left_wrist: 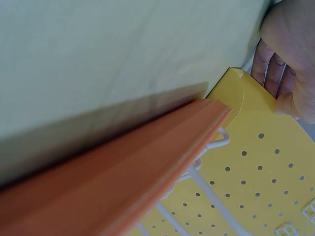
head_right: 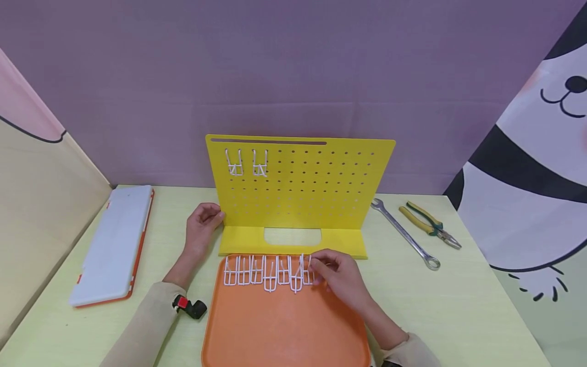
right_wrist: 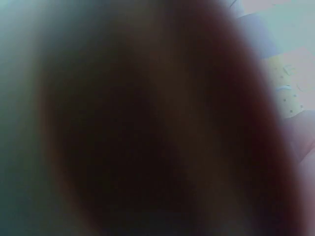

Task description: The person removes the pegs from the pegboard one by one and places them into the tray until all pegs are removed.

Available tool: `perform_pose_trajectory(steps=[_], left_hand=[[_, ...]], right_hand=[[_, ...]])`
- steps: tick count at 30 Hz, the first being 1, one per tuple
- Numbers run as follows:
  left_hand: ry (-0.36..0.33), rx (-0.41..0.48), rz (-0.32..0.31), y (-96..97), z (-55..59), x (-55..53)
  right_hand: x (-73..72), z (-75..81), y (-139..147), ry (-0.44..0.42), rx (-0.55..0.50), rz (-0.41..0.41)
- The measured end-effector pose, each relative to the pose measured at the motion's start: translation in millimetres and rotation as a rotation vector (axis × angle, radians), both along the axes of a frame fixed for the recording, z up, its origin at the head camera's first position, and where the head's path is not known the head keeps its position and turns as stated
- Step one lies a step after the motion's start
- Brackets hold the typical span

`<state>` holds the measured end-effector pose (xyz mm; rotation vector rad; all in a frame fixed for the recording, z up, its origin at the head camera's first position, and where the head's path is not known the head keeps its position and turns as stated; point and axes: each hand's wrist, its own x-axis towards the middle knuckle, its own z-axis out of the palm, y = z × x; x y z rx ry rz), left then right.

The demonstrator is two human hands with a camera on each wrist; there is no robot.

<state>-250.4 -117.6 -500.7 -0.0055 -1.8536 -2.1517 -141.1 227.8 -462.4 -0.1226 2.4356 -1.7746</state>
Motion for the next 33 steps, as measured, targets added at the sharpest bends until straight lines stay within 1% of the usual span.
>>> perform_pose_trajectory(steps=[7, 14, 17, 23, 27, 33], left_hand=[[0.013, -0.004, 0.001, -0.1, 0.6, 0.1], [-0.003, -0.008, 0.001, 0.0, 2.2, 1.1], [-0.003, -0.009, 0.0, -0.3, 2.2, 0.9], [-0.014, -0.023, 0.006, 0.1, 2.1, 1.0], [-0.012, -0.026, 0.007, 0.1, 1.3, 1.1], [-0.011, -0.021, 0.004, -0.1, 1.3, 1.2]], right_hand=[[0.6, 1.2, -1, -0.005, 0.003, -0.01], [3.1, 4.9, 2, 0.003, -0.012, 0.0], [3.3, 7.2, 4, 0.027, 0.005, 0.008], [1.8, 12.2, 8, 0.105, 0.033, 0.042], [1.0, 20.5, 7, 0.138, 0.017, 0.056], [-3.6, 35.8, 3, 0.177, 0.042, 0.062]])
